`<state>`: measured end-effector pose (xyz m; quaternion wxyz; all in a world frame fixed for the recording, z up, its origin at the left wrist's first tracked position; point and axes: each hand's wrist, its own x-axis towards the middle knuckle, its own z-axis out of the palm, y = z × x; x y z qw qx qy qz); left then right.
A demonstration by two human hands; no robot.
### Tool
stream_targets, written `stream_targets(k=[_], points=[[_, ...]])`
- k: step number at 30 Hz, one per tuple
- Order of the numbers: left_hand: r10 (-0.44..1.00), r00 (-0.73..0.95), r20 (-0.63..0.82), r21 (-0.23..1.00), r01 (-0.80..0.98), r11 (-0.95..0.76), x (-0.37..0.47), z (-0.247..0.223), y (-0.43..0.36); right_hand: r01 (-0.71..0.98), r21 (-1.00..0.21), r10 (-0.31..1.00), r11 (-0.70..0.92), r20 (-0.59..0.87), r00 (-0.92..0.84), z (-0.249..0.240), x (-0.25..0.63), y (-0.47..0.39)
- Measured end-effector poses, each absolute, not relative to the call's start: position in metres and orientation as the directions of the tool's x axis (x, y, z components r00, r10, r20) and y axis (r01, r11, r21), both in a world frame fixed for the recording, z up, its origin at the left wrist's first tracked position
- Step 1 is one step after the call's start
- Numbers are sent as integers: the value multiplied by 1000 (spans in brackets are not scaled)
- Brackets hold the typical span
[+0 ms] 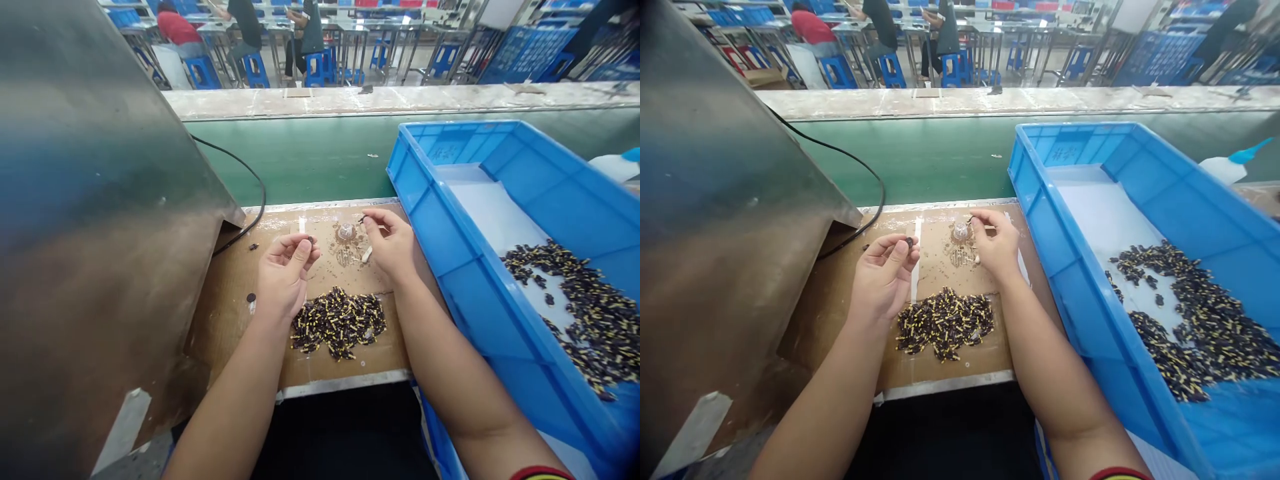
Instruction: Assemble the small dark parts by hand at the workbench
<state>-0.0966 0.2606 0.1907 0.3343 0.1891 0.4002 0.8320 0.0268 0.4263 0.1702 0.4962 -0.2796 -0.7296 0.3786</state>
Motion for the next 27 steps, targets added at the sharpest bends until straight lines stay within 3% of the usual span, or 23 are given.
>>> stream_targets(k=[10, 27], points=[[687, -727, 14, 784, -418, -459, -98, 191, 262, 208, -541, 562, 815, 650, -511, 156, 8, 446], [646, -761, -68, 754, -463, -466, -91, 190, 264, 231, -484, 527, 844, 670, -523, 147, 3, 445]])
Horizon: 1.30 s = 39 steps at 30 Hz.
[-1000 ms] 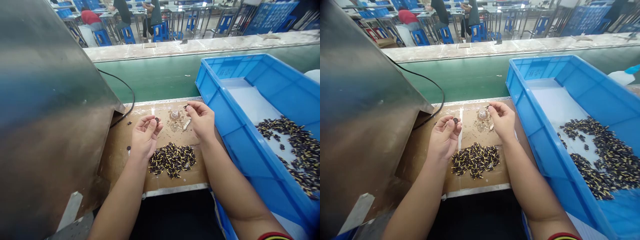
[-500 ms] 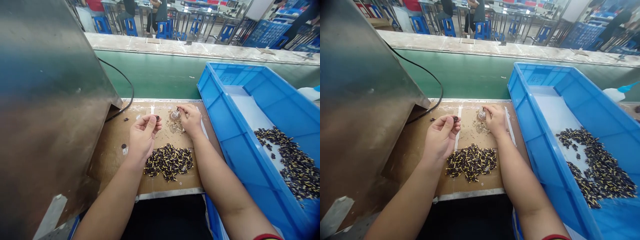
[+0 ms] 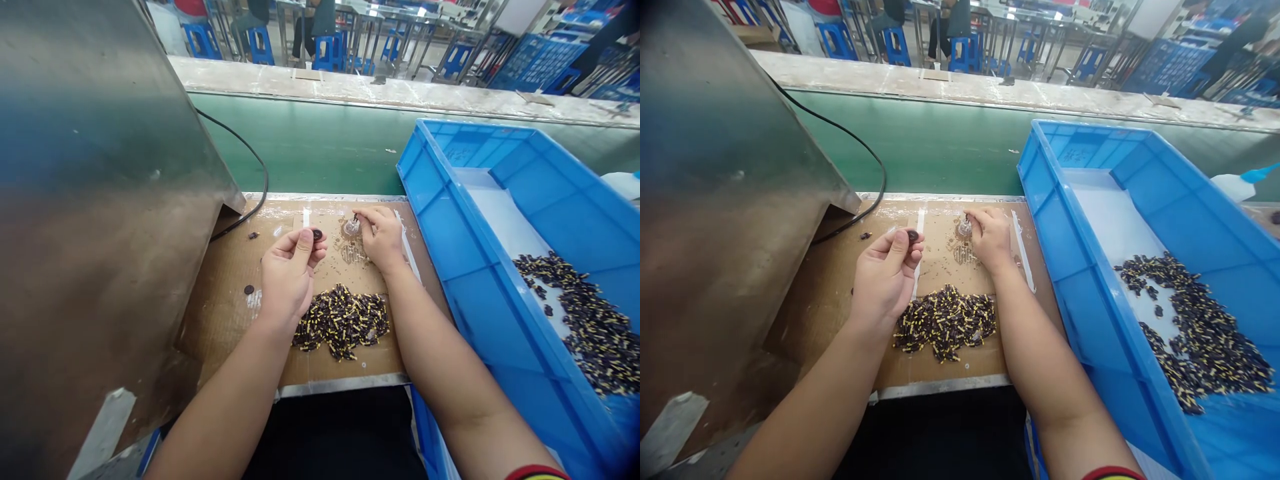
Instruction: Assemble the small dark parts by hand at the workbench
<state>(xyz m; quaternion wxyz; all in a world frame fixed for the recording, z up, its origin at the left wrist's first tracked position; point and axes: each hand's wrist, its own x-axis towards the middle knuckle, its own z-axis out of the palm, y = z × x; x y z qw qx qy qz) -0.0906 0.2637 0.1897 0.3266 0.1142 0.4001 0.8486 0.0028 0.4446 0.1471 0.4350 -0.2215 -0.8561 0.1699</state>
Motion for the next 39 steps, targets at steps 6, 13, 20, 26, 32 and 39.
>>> stream_targets(k=[6, 13, 20, 26, 32, 39], points=[[590, -805, -64, 751, -428, -503, -91, 188, 266, 235, -494, 536, 837, 660, -526, 145, 3, 445], [595, -803, -42, 775, -402, -488, -90, 189, 266, 241, -510, 553, 826, 648, -524, 147, 3, 445], [582, -812, -49, 773, -400, -493, -90, 188, 266, 261, -500, 556, 826, 640, -530, 146, 3, 445], [580, -812, -54, 780, -397, -483, -91, 187, 266, 225, -500, 535, 837, 658, -530, 146, 3, 444], [594, -804, -39, 781, -395, -484, -91, 188, 264, 243, -497, 543, 833, 645, -538, 143, 1, 446], [583, -810, -66, 775, -410, -481, -92, 188, 265, 255, -474, 537, 843, 705, -463, 176, 11, 431]])
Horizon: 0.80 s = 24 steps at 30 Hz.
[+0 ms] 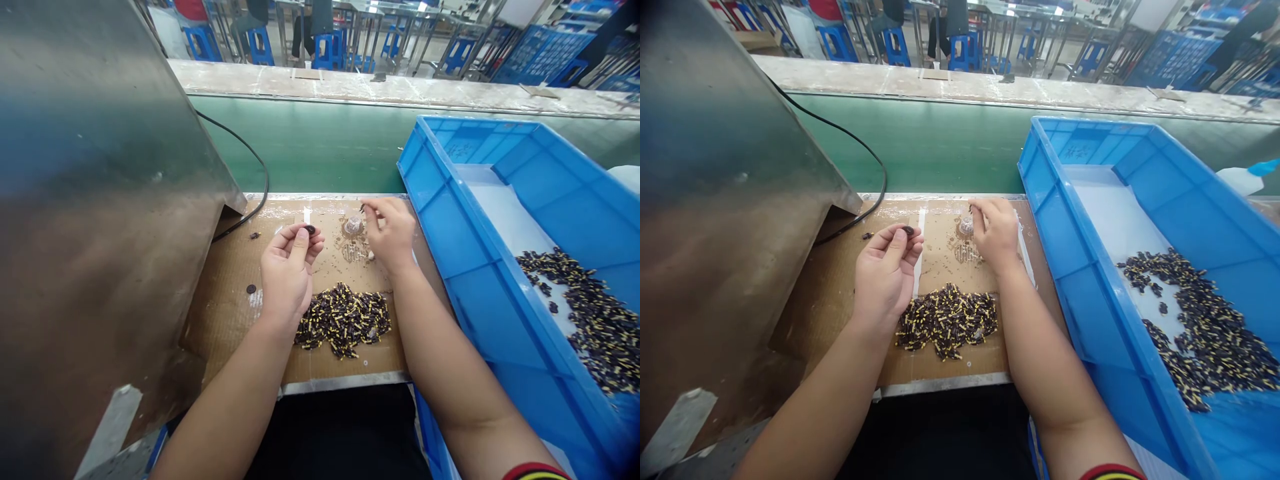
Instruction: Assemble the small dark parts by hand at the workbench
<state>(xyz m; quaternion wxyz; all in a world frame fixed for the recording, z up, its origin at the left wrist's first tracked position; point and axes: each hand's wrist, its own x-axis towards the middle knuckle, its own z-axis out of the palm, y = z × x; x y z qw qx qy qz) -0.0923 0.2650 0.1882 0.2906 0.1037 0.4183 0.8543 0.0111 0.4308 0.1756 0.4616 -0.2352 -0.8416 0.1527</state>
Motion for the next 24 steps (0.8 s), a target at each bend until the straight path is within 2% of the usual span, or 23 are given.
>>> stream_targets(k=[4, 5, 8, 9, 13, 15, 17, 19, 21, 24], points=[[566, -822, -64, 778, -396, -488, -93, 186, 267, 311, -509, 580, 803, 788, -206, 202, 20, 418], [568, -820, -65, 776, -399, -488, -93, 186, 267, 314, -505, 580, 804, 783, -224, 204, 21, 417], [584, -809, -70, 758, -423, -497, -93, 186, 268, 296, -461, 547, 837, 719, -429, 202, 18, 421], [590, -804, -71, 751, -433, -500, -93, 186, 268, 296, -455, 543, 840, 717, -438, 201, 18, 422], [619, -780, -93, 726, -478, -494, -94, 186, 267, 342, -522, 613, 781, 743, -267, 201, 18, 423], [646, -753, -126, 695, -532, -484, -96, 185, 266, 343, -565, 660, 750, 675, -330, 202, 18, 422], [683, -711, -167, 658, -596, -460, -98, 184, 265, 288, -661, 717, 693, 591, -369, 203, 19, 416], [712, -677, -187, 634, -637, -439, -101, 183, 264, 107, -815, 780, 569, 494, -385, 206, 20, 405], [727, -662, -181, 631, -645, -430, -103, 180, 265, -134, -930, 782, 343, 361, -507, 209, 23, 390], [714, -691, -111, 688, -572, -446, -103, 176, 266, -306, -950, 645, -54, 201, -738, 213, 26, 367]])
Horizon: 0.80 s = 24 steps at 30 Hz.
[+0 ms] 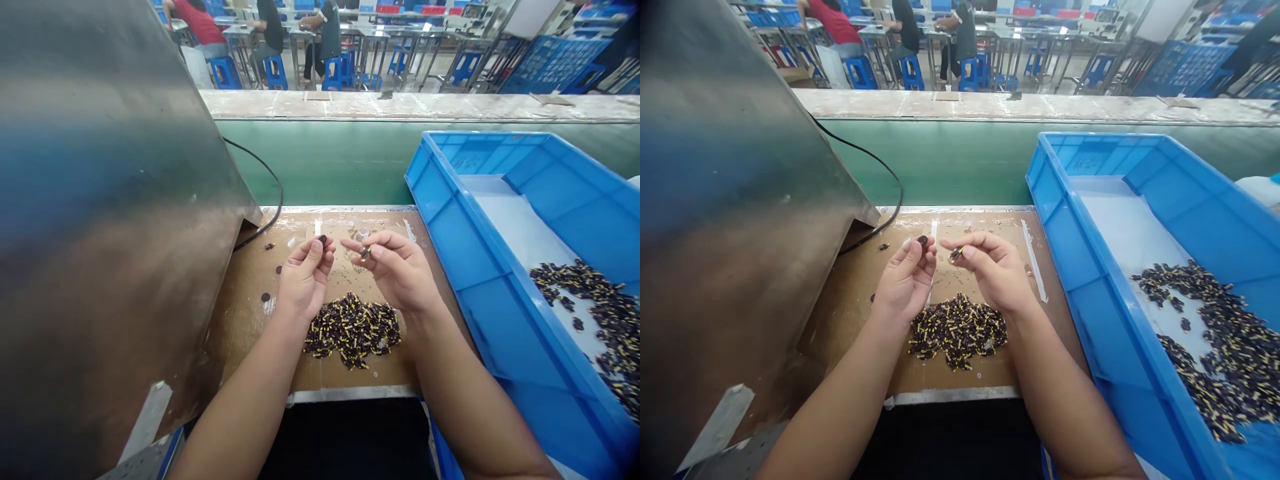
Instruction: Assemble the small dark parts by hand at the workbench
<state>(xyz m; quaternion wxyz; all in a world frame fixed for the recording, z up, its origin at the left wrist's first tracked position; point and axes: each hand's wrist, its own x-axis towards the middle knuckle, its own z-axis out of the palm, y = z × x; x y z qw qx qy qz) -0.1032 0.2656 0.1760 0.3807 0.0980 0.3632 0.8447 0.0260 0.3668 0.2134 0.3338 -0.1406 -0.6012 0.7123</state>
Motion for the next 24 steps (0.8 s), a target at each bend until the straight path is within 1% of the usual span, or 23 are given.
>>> stream_targets(k=[1, 3, 5, 6, 7, 9, 11, 12, 14, 16, 18, 20, 24], points=[[693, -719, -54, 731, -501, -463, -102, 175, 266, -317, -937, 602, -148, 169, -781, 215, 27, 362], [624, -775, 100, 832, -279, -480, -99, 177, 264, -322, -908, 557, -268, 126, -821, 217, 28, 356], [564, -787, 248, 890, -44, -453, -96, 184, 260, -311, -894, 545, -322, 93, -833, 219, 29, 357], [553, -778, 299, 901, 39, -433, -95, 187, 258, -302, -893, 541, -332, 82, -837, 219, 30, 359], [556, -762, 333, 904, 89, -419, -94, 191, 255, -293, -895, 537, -336, 74, -841, 219, 32, 361], [595, -719, 359, 906, 114, -409, -94, 197, 252, -277, -899, 532, -339, 60, -845, 219, 34, 365], [634, -690, 348, 903, 66, -425, -95, 199, 250, -269, -898, 538, -347, 44, -842, 219, 35, 366], [648, -687, 327, 895, 6, -446, -96, 199, 250, -270, -897, 547, -349, 39, -836, 219, 35, 366], [674, -692, 259, 849, -169, -500, -97, 197, 252, -288, -901, 583, -324, 49, -811, 218, 34, 362], [707, -683, 182, 774, -345, -532, -97, 195, 254, -329, -911, 655, -248, 93, -750, 217, 32, 357], [741, -660, 124, 717, -457, -526, -97, 194, 255, -377, -914, 721, -150, 159, -674, 216, 31, 351], [761, -642, 92, 687, -513, -515, -96, 193, 255, -403, -911, 732, -85, 218, -646, 217, 30, 346], [780, -619, 94, 666, -543, -511, -94, 192, 254, -398, -917, 672, -31, 276, -687, 221, 29, 337]])
